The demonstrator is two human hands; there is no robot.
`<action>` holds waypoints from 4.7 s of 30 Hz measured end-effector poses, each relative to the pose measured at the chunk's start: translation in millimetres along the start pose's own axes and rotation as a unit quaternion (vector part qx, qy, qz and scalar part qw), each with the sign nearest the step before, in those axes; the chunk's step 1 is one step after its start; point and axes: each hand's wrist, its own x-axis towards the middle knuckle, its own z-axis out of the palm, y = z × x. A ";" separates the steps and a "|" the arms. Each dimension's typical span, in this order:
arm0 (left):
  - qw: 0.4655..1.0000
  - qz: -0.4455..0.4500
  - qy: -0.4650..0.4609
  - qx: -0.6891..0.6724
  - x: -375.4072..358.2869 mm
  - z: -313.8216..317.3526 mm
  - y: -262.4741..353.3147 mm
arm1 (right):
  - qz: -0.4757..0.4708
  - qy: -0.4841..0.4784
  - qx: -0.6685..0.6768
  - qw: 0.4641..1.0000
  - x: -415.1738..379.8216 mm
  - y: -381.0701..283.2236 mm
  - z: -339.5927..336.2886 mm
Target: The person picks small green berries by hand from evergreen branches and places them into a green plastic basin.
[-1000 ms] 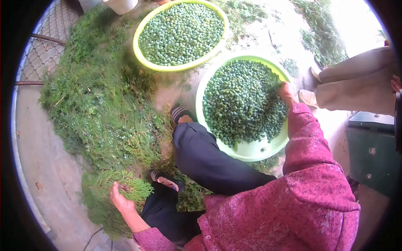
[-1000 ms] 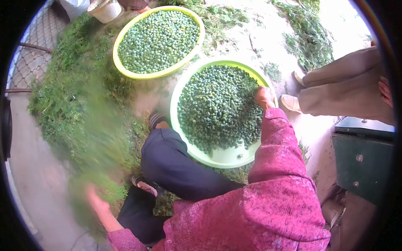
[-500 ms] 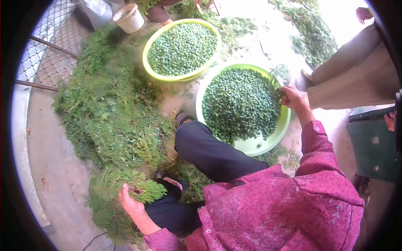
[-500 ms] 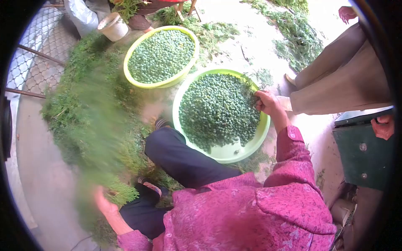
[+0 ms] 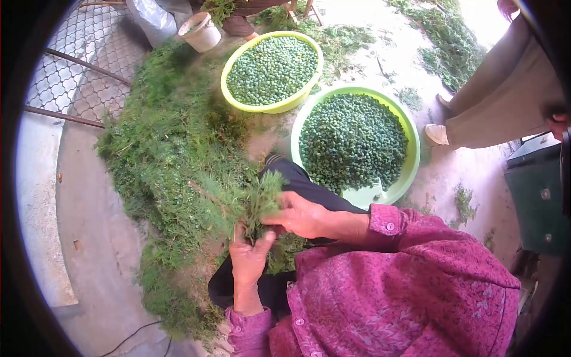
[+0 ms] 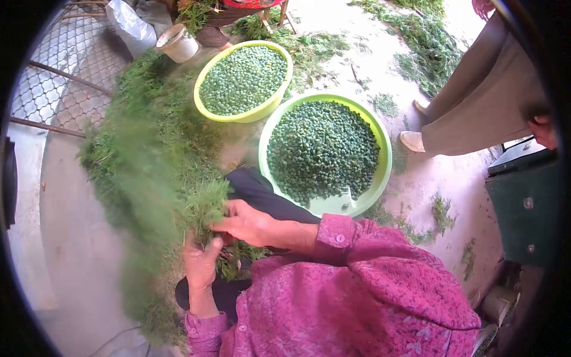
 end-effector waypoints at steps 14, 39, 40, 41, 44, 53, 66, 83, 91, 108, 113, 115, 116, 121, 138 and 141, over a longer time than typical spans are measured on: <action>0.855 -0.032 0.516 0.042 -58.1 -135.4 19.4 | -0.001 0.570 -0.467 0.675 -29.8 -32.9 -325.2; 0.793 -0.151 0.589 -0.050 -165.4 -195.7 -53.9 | -0.098 0.361 -0.688 0.622 -16.5 30.4 -264.7; 0.786 -0.148 0.597 -0.053 -165.5 -192.8 -53.6 | -0.103 0.352 -0.691 0.624 -12.2 31.2 -269.6; 0.787 -0.125 0.599 -0.081 -165.9 -189.8 -55.0 | -0.070 0.323 -0.729 0.599 -8.8 34.5 -281.6; 0.739 -0.080 0.645 -0.180 -172.6 -183.5 -58.3 | 0.013 0.307 -0.735 0.604 9.5 39.0 -303.6; 0.809 -0.034 0.517 -0.276 -153.6 -173.4 -22.2 | -0.082 0.359 -0.626 0.688 -0.1 13.6 -307.4; 0.813 -0.044 0.379 -0.440 -101.7 -106.7 -22.1 | -0.150 -0.042 -0.094 0.983 35.5 -36.2 18.4; 0.793 -0.071 0.269 -0.542 -53.6 -32.4 -21.3 | -0.347 -0.010 -0.517 0.782 23.7 34.5 91.7; 0.780 -0.080 0.288 -0.550 -47.0 -42.5 -26.1 | -0.422 -0.032 -0.612 0.668 27.7 40.5 86.5; 0.890 0.079 0.330 -0.304 -49.8 -32.0 -20.1 | -0.161 -0.066 -0.606 0.776 24.1 6.7 96.3; 0.936 0.106 0.287 -0.172 -55.3 -34.2 -25.8 | -0.183 -0.107 -0.597 0.773 29.1 12.2 83.8; 0.940 0.067 0.278 -0.184 -55.1 -34.1 -20.6 | -0.151 -0.075 -0.568 0.806 25.8 13.6 82.8; 0.941 0.032 0.273 -0.195 -54.4 -34.5 -16.9 | -0.120 -0.046 -0.537 0.834 24.8 13.6 82.9; 0.939 0.061 0.255 -0.224 -52.0 -32.4 -14.3 | -0.140 -0.071 -0.528 0.834 20.5 6.7 80.7; 0.942 0.031 0.239 -0.232 -51.7 -39.9 -10.6 | 0.007 -0.120 -0.019 0.993 18.5 -1.5 61.2; 0.928 -0.034 0.266 -0.258 -54.6 -42.0 -8.3 | -0.013 -0.120 0.031 0.992 18.2 -35.6 45.5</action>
